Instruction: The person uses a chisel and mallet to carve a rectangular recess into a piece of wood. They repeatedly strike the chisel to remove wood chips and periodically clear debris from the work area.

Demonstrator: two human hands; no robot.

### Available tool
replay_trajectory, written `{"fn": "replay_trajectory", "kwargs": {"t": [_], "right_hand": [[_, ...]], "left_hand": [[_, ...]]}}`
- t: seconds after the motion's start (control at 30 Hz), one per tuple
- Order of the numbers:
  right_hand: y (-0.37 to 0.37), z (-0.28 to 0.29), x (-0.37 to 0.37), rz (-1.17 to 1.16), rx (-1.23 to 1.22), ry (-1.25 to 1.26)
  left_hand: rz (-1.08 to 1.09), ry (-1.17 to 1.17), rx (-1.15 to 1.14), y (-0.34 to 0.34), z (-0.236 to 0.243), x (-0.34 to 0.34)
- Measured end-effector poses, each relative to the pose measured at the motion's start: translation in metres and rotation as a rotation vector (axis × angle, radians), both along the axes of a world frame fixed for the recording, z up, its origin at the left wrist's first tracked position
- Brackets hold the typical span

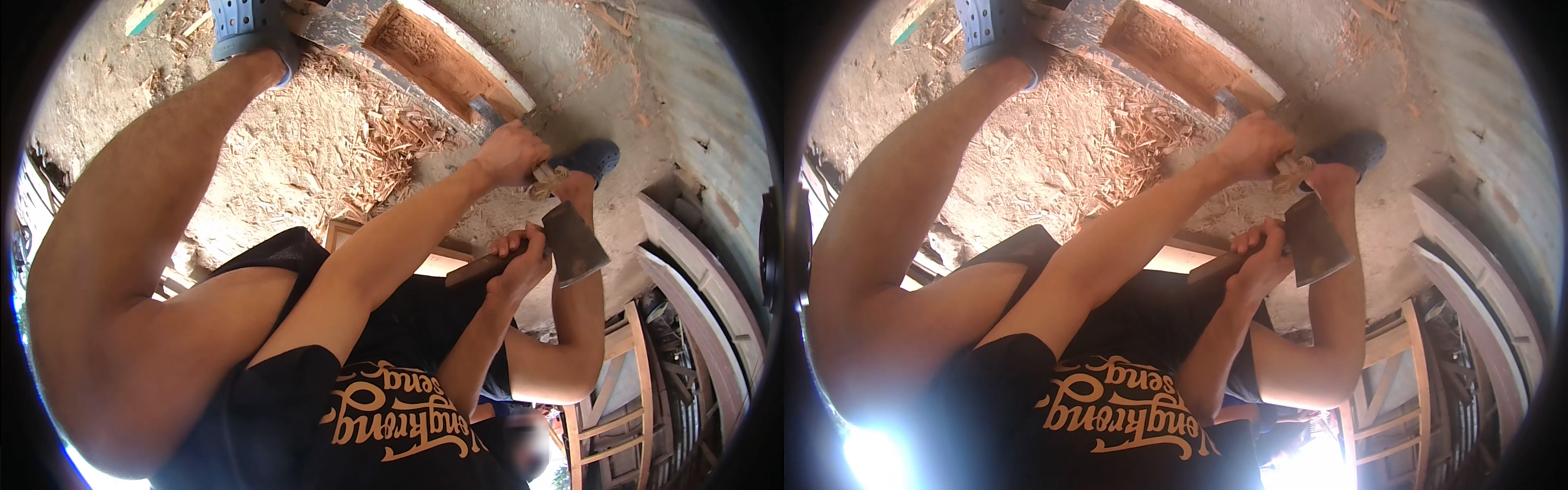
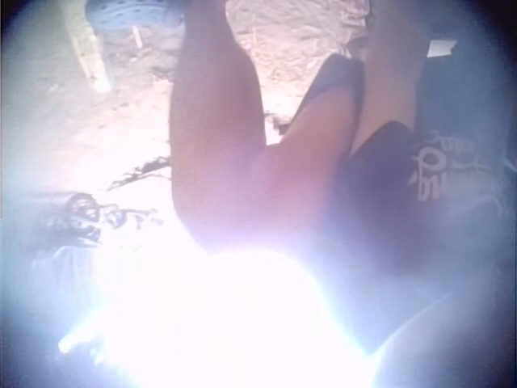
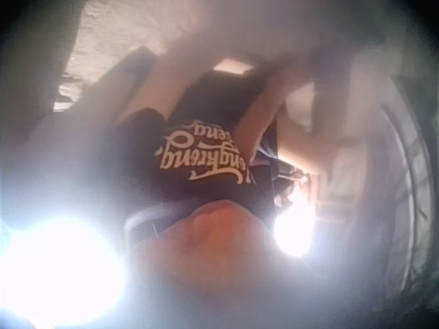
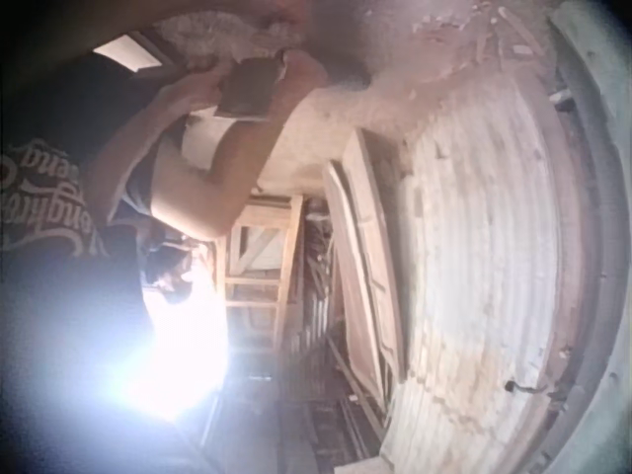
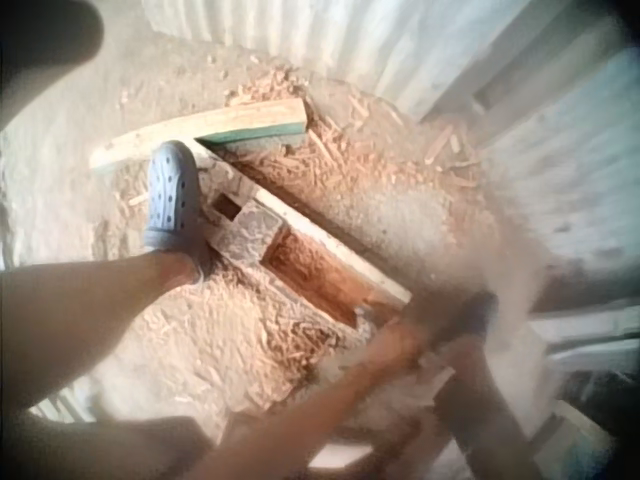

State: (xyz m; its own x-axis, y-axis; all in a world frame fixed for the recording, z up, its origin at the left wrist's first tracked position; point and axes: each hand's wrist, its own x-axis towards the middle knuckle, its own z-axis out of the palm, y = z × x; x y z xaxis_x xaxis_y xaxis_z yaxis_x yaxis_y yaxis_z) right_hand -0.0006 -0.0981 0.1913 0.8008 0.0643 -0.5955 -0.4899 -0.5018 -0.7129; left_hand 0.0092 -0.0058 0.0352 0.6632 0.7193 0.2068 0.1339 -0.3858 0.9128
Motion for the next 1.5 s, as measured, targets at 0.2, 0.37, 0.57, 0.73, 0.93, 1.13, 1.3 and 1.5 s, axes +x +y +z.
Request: {"fn": "replay_trajectory", "kwargs": {"t": [0.2, 0.37, 0.57, 0.73, 0.93, 1.13, 1.3, 1.5], "right_hand": [[0.020, 0.014, 0.002, 0.047, 0.022, -0.042], [0.018, -0.011, 0.002, 0.030, 0.076, -0.055], [0.011, 0.002, 0.013, -0.050, 0.051, 0.041], [0.004, -0.007, 0.021, -0.031, -0.025, 0.193], [0.008, -0.016, 0.030, 0.103, -0.090, 0.209], [0.006, 0.018, 0.035, -0.032, 0.116, 0.198], [0.012, 0.030, 0.028, 0.026, 0.043, 0.097], [0.013, -0.006, 0.005, -0.086, 0.122, -0.084]], "left_hand": [[-0.056, 0.057, -0.076, 0.012, 0.001, -0.005], [-0.152, 0.128, -0.069, 0.010, -0.001, -0.002], [-0.162, 0.135, -0.019, 0.004, -0.009, 0.000], [-0.178, 0.164, 0.059, 0.005, -0.019, -0.009], [-0.088, 0.122, -0.015, 0.014, -0.007, 0.002], [-0.035, 0.023, -0.028, 0.011, -0.005, 0.002], [-0.053, 0.045, -0.095, 0.012, -0.001, 0.000], [-0.084, 0.050, -0.078, 0.013, -0.002, 0.000]]}}
